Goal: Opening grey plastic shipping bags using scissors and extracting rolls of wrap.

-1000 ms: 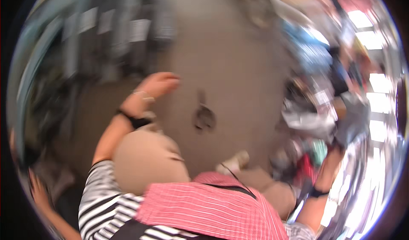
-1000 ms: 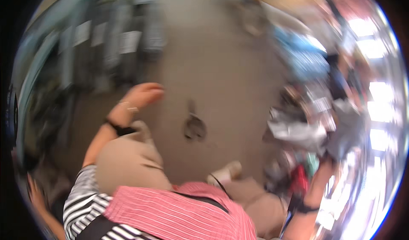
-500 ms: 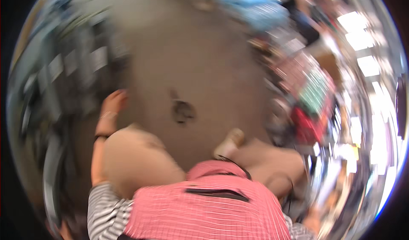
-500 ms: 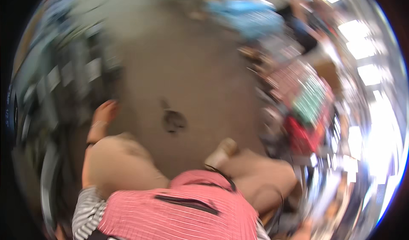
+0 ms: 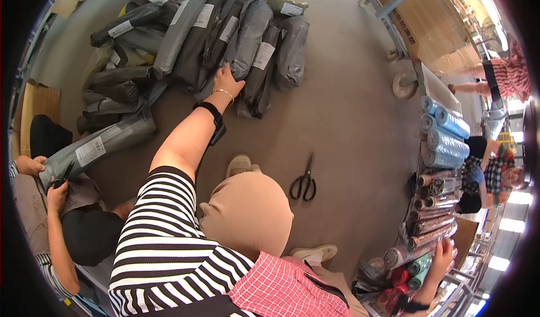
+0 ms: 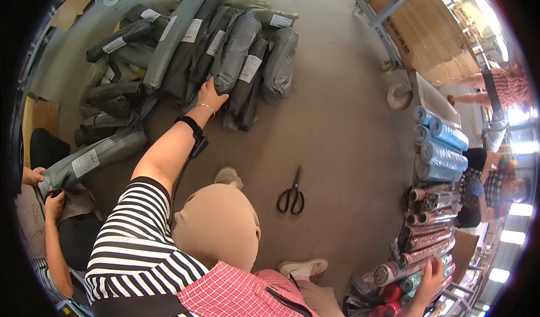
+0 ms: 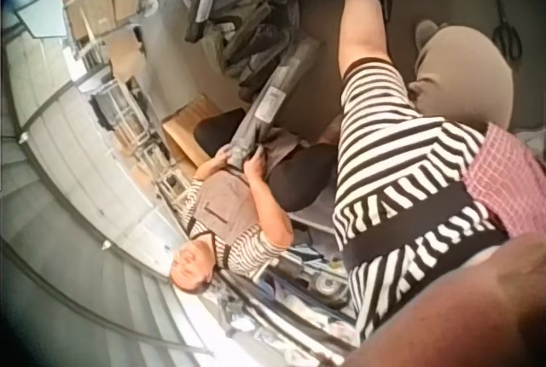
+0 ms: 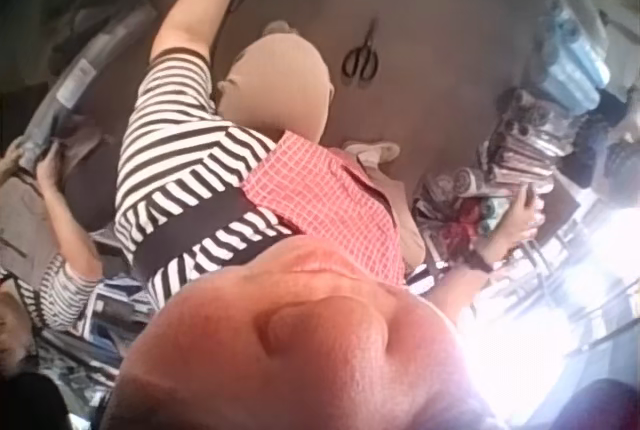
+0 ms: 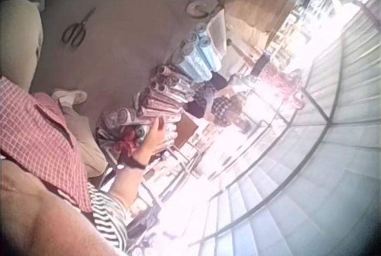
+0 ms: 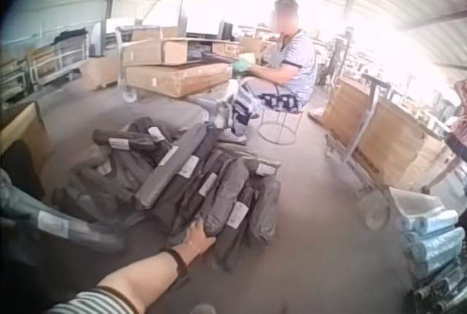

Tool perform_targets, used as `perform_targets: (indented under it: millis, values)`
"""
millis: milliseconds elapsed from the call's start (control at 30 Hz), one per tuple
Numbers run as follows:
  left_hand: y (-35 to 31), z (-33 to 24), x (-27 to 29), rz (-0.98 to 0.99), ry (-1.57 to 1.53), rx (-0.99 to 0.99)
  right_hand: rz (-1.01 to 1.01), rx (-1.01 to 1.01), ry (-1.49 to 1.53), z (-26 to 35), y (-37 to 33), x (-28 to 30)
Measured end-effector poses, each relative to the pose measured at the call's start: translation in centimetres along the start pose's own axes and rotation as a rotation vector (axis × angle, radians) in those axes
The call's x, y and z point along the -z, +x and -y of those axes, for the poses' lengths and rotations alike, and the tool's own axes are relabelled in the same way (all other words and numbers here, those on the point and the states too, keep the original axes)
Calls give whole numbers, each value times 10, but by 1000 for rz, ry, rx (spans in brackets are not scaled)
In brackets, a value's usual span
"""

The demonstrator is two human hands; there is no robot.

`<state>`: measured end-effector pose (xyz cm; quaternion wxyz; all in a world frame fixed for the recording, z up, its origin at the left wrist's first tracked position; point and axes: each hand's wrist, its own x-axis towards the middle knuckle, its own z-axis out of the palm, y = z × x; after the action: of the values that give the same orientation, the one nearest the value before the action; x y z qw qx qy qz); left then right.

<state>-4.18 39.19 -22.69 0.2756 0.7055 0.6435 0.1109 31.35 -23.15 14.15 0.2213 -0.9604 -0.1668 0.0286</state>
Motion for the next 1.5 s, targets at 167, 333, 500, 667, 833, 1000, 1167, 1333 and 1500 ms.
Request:
perform_targets:
  millis: [167,333,500,667,833,1000,1167,1333,1500]
  values:
    - [36,-7,-15,22,69,113,423,322,263,124,57,-207]
    - [52,-41,-20,62,122,179,858,138,-12,35,9,-429]
    - [68,1,-22,-115,14,-9,1077,-49,-417,11,-74,-499]
    - [43,15,9,392,-962,231,843,-20,-386,33,-102,-488]
    - [16,28,14,315,-623,325,822,22,-386,44,-100,-483]
    - [1,26,-2,-170,5,-98,769,58,-361,41,-106,-486]
    - [-16,-11,-3,-290,145,-516,552,-29,-254,25,-104,-493]
    - [-21,-14,-36,-1,161,-557,670,-48,-305,25,-94,-491]
    - [5,-14,-5,-154,298,-211,759,-11,-377,33,-81,-489]
